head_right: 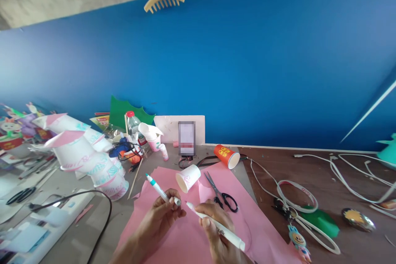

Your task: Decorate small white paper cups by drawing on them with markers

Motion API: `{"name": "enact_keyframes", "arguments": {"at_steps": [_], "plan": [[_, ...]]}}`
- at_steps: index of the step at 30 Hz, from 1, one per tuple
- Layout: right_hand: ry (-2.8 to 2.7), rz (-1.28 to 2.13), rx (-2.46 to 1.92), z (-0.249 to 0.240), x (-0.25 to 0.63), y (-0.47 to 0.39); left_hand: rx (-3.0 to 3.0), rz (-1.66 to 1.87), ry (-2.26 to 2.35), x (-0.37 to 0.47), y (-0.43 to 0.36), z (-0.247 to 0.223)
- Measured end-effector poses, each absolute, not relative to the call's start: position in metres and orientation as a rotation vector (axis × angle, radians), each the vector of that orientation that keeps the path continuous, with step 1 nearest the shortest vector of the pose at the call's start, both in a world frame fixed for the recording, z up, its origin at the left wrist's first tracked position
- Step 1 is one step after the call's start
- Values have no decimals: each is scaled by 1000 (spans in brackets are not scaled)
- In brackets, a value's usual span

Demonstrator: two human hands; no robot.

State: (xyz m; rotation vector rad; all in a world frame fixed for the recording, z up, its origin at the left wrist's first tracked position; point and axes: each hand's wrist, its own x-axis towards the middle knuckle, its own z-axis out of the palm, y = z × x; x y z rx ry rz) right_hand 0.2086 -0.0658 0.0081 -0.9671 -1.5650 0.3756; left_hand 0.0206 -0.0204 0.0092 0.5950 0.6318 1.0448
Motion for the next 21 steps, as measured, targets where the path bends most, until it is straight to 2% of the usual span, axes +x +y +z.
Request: {"name": "enact_keyframes", "arguments": {"at_steps": [9,21], "plan": [[-1700,361,-839,27,199,-69,664,1015,682,24,-24,11],[-1723,394,-844,26,198,-68,880,995,733,21,-23,-2]]}}
